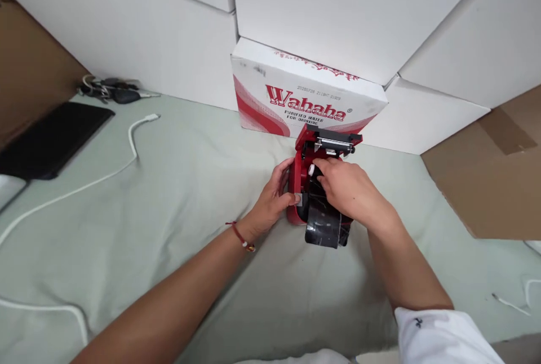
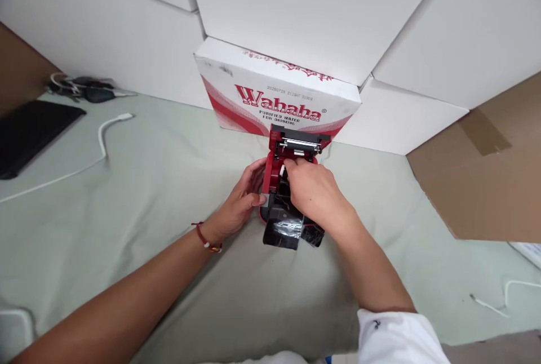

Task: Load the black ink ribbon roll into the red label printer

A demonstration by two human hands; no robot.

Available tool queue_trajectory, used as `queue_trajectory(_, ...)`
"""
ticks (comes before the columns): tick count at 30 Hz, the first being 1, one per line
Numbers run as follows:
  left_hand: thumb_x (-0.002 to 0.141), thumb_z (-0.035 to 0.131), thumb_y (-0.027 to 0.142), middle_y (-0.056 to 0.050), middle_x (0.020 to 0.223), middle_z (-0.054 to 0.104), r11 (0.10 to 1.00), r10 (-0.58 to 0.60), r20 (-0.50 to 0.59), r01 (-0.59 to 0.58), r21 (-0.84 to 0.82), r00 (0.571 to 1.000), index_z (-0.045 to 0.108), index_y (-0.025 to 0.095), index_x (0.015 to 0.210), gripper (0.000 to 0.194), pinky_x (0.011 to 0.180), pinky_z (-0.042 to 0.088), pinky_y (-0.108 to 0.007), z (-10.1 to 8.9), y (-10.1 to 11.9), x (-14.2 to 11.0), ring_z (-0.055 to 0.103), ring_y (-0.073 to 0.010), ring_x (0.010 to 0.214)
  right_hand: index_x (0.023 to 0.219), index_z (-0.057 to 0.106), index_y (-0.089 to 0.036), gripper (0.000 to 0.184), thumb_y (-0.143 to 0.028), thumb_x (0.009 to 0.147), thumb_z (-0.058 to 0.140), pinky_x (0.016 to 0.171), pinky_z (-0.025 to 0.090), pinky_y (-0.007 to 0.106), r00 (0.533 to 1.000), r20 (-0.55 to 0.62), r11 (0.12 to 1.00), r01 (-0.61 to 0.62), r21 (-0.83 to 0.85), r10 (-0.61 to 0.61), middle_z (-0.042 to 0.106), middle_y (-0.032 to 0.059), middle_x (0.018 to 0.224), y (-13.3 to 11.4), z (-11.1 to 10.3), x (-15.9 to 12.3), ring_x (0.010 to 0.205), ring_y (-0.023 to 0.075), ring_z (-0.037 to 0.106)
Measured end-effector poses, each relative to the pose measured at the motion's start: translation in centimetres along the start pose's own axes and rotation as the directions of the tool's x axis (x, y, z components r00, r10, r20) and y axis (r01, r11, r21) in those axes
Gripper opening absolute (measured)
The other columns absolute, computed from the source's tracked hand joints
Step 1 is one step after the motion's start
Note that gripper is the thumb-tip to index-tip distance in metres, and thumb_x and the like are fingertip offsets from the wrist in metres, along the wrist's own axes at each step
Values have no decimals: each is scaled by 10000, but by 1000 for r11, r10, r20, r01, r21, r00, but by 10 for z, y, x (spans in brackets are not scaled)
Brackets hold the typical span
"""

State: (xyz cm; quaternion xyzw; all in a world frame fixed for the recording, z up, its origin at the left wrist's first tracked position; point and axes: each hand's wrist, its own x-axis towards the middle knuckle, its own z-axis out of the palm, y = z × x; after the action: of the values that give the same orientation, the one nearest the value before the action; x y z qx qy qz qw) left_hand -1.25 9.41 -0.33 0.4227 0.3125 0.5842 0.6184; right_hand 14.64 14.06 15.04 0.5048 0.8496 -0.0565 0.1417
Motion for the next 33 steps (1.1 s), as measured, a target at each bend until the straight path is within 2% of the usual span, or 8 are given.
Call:
queue_trajectory(7, 779, 784, 244, -90, 1704, 484, 1000, -6, 5, 6, -18, 1000, 463, 299, 1577, 862, 1374, 282, -593, 0, -2, 2, 382, -369, 1625, 1399, 696, -142, 392, -94, 1047, 531, 908, 568, 422, 997, -4, 994, 79, 79, -79, 795, 180, 1280, 8, 15, 25, 1125, 351, 773)
queue_trajectory(10, 780, 788, 237, -90, 1701, 489, 1000, -9, -5, 9, -16, 1000, 467, 301, 1570, 855, 1375, 284, -594, 0, -1, 1, 382, -370, 1628, 1416, 702, -156, 388, -135, 1039, 610, 1041, 590, 454, 974, -150, 959, 197, 202, -168, 741, 167, 1448, 18, 22, 19, 1293, 346, 729)
queue_trajectory(12, 786, 780, 232, -87, 1703, 491, 1000, -12, -5, 12, -16, 1000, 466, 304, 1571, 848, 1373, 290, -597, 2, 2, 1, 389, -369, 1627, 1438, 693, -190, 378, -185, 1068, 618, 1093, 593, 433, 910, -329, 899, 345, 269, -251, 725, 133, 1496, 23, 26, 1, 1339, 297, 716)
queue_trajectory(16, 803, 762, 247, -97, 1702, 501, 1000, -25, -3, 25, 4, 1000, 443, 301, 1581, 843, 1367, 308, -602, 4, 8, -1, 413, -365, 1619, 1379, 712, -216, 323, -134, 1084, 610, 1003, 629, 382, 751, -579, 800, 540, 263, -317, 810, 101, 1305, 23, 46, -54, 1151, 217, 765)
queue_trajectory(21, 829, 731, 277, -76, 1757, 441, 994, 6, -42, -2, 107, 999, 461, 326, 1561, 782, 1383, 305, -595, 3, 10, -6, 379, -347, 1663, 1453, 682, -180, 489, 0, 1000, 642, 1028, 622, 467, 649, -716, 841, 515, 163, -259, 773, 165, 1391, 12, 98, -100, 1219, 272, 714)
queue_trajectory(24, 859, 698, 316, -57, 1781, 410, 972, 76, -149, -40, 230, 986, 469, 338, 1547, 725, 1410, 248, -582, 3, 18, -1, 280, -325, 1722, 1503, 657, -187, 567, 30, 981, 625, 1060, 608, 496, 603, -783, 880, 443, 169, -153, 770, 165, 1384, 4, 122, -105, 1244, 280, 699)
queue_trajectory(28, 1001, 592, 385, -97, 1720, 497, 904, 228, -268, -101, 415, 936, 528, 269, 1503, 519, 1400, 271, -526, 8, 49, 30, 382, -309, 1672, 1536, 632, -221, 613, 38, 981, 600, 1153, 561, 527, 566, -823, 898, 389, 207, -56, 775, 131, 1377, -5, 136, -102, 1264, 265, 695)
queue_trajectory(33, 1081, 524, 468, -110, 1517, 686, 874, 236, -151, -142, 466, 960, 692, 208, 1346, 408, 1335, 383, -477, 17, 87, 74, 570, -293, 1503, 1557, 620, -251, 627, 21, 994, 581, 1194, 542, 520, 539, -842, 897, 388, 213, -33, 785, 100, 1374, -10, 143, -99, 1279, 250, 689)
